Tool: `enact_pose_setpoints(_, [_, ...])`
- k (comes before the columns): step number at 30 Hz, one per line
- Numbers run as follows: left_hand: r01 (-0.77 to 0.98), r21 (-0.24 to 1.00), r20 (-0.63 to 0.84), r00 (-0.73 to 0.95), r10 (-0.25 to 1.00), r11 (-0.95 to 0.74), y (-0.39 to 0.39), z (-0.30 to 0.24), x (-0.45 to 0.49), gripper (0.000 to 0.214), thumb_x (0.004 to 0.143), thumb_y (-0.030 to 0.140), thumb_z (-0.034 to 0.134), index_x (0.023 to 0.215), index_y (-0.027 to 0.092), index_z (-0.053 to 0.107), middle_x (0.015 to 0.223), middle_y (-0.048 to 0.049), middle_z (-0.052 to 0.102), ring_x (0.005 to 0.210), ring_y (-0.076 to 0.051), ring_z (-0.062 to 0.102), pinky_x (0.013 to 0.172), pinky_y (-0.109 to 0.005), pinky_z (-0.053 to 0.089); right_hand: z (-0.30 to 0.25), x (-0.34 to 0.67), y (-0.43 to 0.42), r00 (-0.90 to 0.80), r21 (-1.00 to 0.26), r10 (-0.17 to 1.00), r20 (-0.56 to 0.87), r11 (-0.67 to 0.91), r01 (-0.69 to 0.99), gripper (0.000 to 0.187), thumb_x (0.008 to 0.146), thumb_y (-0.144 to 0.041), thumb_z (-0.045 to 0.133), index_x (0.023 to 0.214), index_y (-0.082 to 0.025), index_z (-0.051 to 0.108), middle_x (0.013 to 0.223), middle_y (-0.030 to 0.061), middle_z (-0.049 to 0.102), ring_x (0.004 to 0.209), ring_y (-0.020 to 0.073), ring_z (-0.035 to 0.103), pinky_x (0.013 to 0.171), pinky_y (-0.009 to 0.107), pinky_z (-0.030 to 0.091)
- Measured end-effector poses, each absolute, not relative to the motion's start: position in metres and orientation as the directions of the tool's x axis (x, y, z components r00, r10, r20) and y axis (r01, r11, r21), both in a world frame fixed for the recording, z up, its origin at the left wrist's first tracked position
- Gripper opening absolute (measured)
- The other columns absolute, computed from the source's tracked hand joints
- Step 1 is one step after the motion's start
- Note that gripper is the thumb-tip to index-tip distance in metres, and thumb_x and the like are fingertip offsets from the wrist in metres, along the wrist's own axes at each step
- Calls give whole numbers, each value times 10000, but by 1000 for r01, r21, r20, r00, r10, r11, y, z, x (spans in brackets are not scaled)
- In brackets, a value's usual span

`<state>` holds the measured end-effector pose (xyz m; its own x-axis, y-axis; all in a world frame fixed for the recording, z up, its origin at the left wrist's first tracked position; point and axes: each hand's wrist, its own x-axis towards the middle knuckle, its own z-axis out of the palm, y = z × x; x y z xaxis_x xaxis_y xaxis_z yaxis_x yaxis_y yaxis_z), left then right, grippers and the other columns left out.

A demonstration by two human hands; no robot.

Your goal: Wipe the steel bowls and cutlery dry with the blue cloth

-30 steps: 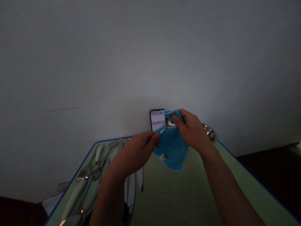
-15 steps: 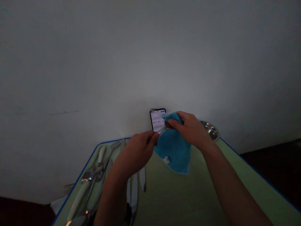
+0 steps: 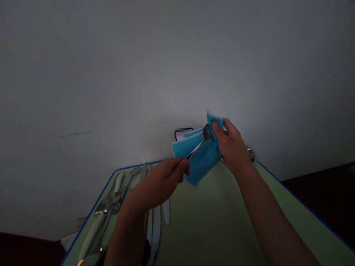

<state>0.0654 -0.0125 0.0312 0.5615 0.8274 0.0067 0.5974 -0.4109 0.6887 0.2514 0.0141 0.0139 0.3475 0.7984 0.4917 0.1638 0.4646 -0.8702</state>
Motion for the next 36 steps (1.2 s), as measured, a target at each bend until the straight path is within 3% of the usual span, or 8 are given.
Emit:
enact_pose_setpoints(6, [592, 705, -33, 577, 816, -390, -15, 30, 68, 353, 910, 393, 293, 750, 177, 521, 600, 33, 460, 533, -91, 428, 517, -223, 345, 17, 248, 9, 325, -914, 854, 406, 388, 122, 299, 845, -507, 402, 876, -256, 561, 792, -18, 567, 802, 155, 532, 750, 295, 411])
enact_pose_setpoints(9, [531, 753, 18, 573, 819, -388, -13, 27, 71, 306, 909, 390, 312, 758, 184, 480, 582, 49, 438, 513, -82, 406, 509, -216, 341, 22, 247, 4, 285, -914, 868, 406, 387, 125, 338, 854, -509, 375, 859, -249, 591, 817, -11, 574, 837, 159, 535, 775, 302, 400])
enact_pose_setpoints(15, [456, 815, 101, 496, 862, -358, -12, 28, 73, 308, 903, 400, 323, 702, 191, 425, 558, 56, 414, 498, -82, 392, 494, -212, 334, 17, 239, 7, 236, -925, 897, 375, 379, 31, 297, 817, -493, 464, 936, -259, 604, 655, -37, 527, 568, 111, 474, 522, 237, 382])
enact_pose_setpoints(20, [519, 781, 89, 458, 884, -348, -14, 34, 65, 337, 891, 407, 333, 663, 185, 445, 550, 50, 418, 506, -89, 405, 496, -217, 324, 11, 242, 16, 437, -911, 826, 355, 411, -36, 271, 790, -479, 511, 807, -223, 596, 593, -46, 503, 517, 87, 443, 482, 212, 366])
enact_pose_setpoints(24, [643, 687, 34, 435, 900, -337, -15, 39, 57, 349, 877, 406, 337, 640, 183, 461, 530, 40, 437, 510, -108, 422, 489, -229, 305, 14, 249, 19, 456, -871, 849, 268, 416, -263, 242, 783, -468, 517, 848, -238, 557, 726, -40, 601, 578, 93, 534, 537, 226, 435])
enact_pose_setpoints(27, [722, 598, -7, 438, 899, -348, -14, 39, 54, 357, 869, 401, 332, 644, 181, 501, 545, 28, 467, 531, -124, 450, 503, -242, 307, 18, 253, 19, 535, -811, 803, 263, 484, -329, 242, 767, -462, 537, 803, -224, 552, 795, -31, 611, 670, 104, 583, 609, 243, 473])
enact_pose_setpoints(31, [719, 577, -34, 496, 868, -388, -13, 34, 53, 343, 858, 371, 350, 655, 182, 552, 584, 17, 514, 564, -131, 477, 531, -249, 319, 25, 253, 11, 587, -732, 703, 400, 631, -257, 205, 786, -447, 529, 791, -243, 546, 762, -48, 582, 719, 96, 585, 652, 226, 463])
enact_pose_setpoints(36, [626, 718, -53, 485, 873, -304, -11, 32, 57, 355, 848, 383, 363, 592, 178, 500, 523, 39, 446, 478, -102, 404, 473, -231, 293, 27, 247, 1, 236, -839, 810, 537, 543, 44, 208, 805, -421, 529, 856, -253, 640, 760, -30, 628, 732, 124, 580, 667, 251, 441])
